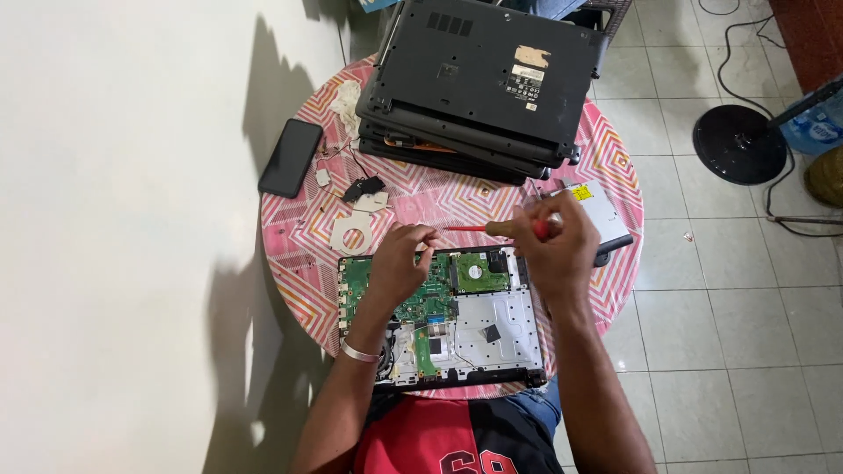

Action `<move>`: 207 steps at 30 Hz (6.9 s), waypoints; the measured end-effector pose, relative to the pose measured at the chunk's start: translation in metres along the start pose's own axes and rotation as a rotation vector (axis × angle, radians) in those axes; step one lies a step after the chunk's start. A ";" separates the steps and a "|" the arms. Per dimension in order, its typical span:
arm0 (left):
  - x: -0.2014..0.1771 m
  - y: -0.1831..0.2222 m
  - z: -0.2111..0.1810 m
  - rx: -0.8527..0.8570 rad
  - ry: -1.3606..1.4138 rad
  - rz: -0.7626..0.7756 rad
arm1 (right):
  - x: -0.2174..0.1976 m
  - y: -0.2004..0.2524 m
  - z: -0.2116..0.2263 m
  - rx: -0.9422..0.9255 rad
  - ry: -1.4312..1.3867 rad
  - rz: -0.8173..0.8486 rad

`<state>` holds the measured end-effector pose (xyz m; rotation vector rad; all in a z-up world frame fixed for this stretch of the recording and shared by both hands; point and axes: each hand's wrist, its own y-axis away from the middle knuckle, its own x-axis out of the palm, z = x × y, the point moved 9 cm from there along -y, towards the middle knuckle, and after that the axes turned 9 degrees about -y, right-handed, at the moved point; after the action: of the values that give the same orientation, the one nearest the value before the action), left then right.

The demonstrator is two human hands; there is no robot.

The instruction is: Using a screwdriver to remove screws from a laptop motherboard during a repair process.

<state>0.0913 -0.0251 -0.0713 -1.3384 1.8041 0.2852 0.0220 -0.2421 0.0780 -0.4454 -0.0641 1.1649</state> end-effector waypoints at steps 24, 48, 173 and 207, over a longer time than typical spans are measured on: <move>-0.109 0.052 0.054 -0.372 -0.026 -0.400 | -0.033 0.100 -0.112 0.409 -0.469 -0.015; -0.145 0.127 0.127 -0.666 -0.282 -0.339 | -0.023 0.114 -0.116 0.286 0.286 0.036; -0.061 0.036 0.031 -0.150 -0.270 0.158 | -0.023 0.110 -0.113 0.230 0.220 -0.001; -0.073 0.035 0.030 -0.155 -0.093 0.045 | -0.004 0.080 -0.056 0.059 0.270 0.080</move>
<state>0.0807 0.0572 -0.0461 -1.3687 1.7652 0.5122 -0.0335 -0.2373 -0.0023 -0.5537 0.2237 1.1728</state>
